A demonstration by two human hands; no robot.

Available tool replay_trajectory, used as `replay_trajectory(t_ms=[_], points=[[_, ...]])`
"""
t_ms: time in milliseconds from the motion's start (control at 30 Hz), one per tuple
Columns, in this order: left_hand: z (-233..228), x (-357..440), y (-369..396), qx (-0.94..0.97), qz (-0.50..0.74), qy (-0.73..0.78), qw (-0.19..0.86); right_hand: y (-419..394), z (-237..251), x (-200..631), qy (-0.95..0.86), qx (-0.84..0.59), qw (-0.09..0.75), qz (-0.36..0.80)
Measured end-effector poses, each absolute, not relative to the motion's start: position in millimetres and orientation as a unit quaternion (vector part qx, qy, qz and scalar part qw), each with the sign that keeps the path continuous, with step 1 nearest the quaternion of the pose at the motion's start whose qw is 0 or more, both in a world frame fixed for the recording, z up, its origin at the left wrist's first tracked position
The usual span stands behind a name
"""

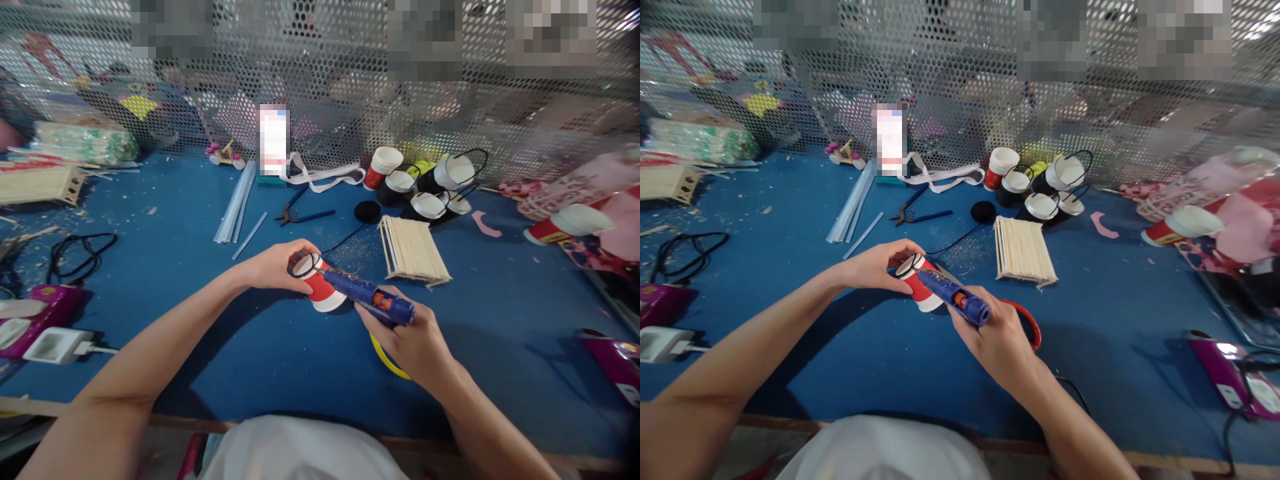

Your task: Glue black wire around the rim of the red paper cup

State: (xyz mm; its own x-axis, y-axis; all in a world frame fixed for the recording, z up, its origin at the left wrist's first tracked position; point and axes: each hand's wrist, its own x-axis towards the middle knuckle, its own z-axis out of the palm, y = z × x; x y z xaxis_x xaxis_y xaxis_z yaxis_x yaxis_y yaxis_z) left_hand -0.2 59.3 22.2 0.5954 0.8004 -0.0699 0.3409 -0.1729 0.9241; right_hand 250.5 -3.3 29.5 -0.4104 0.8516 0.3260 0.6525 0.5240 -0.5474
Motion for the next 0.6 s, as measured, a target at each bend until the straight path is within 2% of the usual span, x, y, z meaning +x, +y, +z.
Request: replay_trajectory(t_ms=[600], points=[[27.6, -2.4, 58.5, 0.763, 0.217, 0.365, 0.488, -2.1, 39.7, 250.4, -0.811, -0.457, 0.300, 0.208]])
